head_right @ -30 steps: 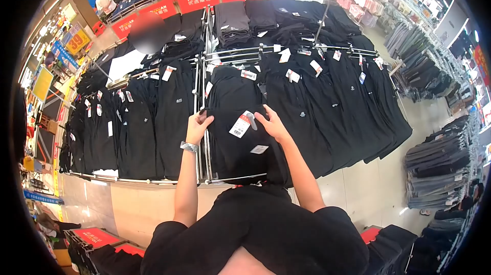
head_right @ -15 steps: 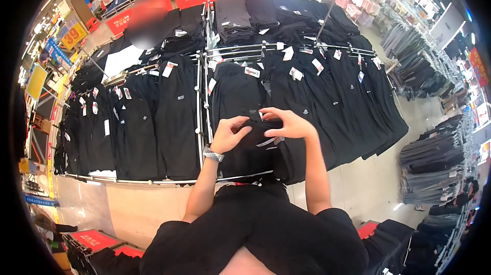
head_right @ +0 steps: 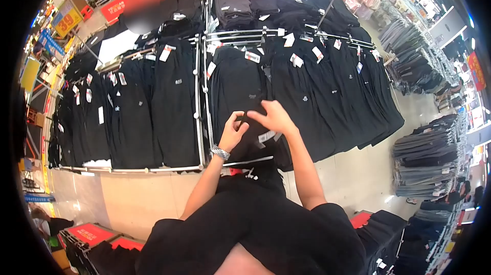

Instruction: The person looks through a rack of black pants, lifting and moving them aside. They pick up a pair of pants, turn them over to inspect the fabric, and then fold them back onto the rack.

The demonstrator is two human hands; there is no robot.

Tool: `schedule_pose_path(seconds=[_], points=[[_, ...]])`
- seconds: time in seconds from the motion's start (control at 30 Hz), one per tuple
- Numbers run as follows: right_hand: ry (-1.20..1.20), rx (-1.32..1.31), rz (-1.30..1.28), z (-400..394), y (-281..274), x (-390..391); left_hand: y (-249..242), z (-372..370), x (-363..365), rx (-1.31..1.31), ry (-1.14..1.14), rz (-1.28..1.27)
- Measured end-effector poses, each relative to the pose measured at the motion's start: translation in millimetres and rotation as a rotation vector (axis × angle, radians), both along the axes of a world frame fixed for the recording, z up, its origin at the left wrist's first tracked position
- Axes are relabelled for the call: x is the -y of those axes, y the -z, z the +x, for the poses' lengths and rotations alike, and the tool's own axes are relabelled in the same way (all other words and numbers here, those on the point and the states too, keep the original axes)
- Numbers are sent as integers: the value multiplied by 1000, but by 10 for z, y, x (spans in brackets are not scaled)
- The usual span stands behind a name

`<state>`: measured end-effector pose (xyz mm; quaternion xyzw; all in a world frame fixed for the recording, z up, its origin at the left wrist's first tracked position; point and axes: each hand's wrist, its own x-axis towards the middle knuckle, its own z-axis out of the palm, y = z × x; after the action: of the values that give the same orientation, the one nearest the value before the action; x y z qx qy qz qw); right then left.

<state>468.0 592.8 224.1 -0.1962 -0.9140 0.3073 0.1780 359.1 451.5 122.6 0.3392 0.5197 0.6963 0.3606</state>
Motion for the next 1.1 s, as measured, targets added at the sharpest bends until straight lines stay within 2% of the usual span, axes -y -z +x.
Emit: schedule_pose_path(seconds=[0.07, 0.1, 0.13, 0.2, 0.3, 0.37, 0.4, 0.43, 0.5, 0.57, 0.6, 0.63, 0.77, 0.83, 0.87, 1.0, 1.07, 1.1], points=[[36, -29, -69, -12, -158, 51, 17, 83, 130, -217, 103, -95], [49, -9, -109, -25, -232, 57, 67, 128, 205, -275, 138, -235], [5, -61, -120, -38, -217, 22, 272, 166, 238, -338, 169, -278], [-12, 13, -36, -61, -217, -148, 600, 228, 331, -430, 258, -314], [-40, 2, 32, -89, -246, -505, 886, 268, 578, -398, 438, -377], [-84, -37, 74, -106, -287, -706, 795, 298, 762, -229, 486, -436], [-120, -41, 76, -116, -305, -800, 474, 323, 875, -289, 436, -515], [-115, -28, 155, -141, -257, -922, 508, 356, 952, -197, 419, -401], [-129, -18, 171, -163, -208, -1153, 528, 385, 1148, -364, 323, -593], [-101, -68, 264, -145, -260, -1286, 434, 411, 1300, -283, 430, -570], [-95, 27, 154, -136, -325, -1358, 469, 425, 1384, -290, 456, -698], [-96, 20, 159, -117, -365, -1397, 273, 522, 1474, -229, 385, -699], [-81, 160, 145, -74, -416, -1639, 658, 756, 1891, -114, 274, -569], [-89, 199, 164, -86, -429, -1682, 690, 915, 2054, 104, 174, -520], [-139, -102, 304, -99, -314, -1660, 699, 971, 2138, 129, 189, -532], [-225, -104, 243, -62, -413, -1397, 495, 1290, 2283, 249, 123, -457], [-232, 10, 170, -23, -455, -1233, 530, 1383, 2335, 303, -16, -487], [-238, -80, 265, -27, -365, -1184, 619, 1392, 2369, 299, -27, -491]])
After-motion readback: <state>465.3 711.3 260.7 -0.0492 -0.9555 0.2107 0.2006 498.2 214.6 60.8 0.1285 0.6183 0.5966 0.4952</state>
